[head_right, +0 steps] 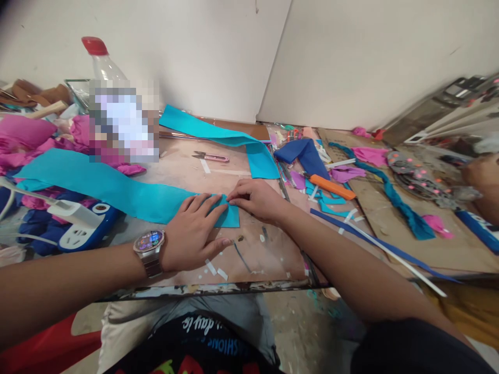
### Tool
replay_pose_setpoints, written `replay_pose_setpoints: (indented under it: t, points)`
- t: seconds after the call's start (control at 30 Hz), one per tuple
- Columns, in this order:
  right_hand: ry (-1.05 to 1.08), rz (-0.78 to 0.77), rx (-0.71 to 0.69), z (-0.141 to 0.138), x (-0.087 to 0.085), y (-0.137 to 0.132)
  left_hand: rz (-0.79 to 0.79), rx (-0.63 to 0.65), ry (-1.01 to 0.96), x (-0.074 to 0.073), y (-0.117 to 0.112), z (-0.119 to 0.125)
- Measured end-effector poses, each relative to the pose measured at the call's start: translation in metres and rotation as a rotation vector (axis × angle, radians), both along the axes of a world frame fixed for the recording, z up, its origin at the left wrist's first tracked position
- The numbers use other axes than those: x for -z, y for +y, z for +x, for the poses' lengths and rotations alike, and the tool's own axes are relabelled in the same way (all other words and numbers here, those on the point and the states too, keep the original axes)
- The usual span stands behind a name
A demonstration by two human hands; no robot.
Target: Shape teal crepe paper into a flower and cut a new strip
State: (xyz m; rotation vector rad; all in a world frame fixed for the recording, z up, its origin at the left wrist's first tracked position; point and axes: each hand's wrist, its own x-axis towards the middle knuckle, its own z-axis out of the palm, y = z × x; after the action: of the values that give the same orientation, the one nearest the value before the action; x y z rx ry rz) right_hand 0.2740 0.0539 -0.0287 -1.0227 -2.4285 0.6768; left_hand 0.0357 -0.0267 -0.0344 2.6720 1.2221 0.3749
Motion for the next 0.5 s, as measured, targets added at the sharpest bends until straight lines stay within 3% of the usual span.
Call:
replay_pose_setpoints:
  t: [0.5]
  points:
    - [-0.048, 0.013, 0.044, -0.0044, -0.0051, -0.0051, 0.008, 0.002, 0.011, 0.0001, -0.0001, 0.0002]
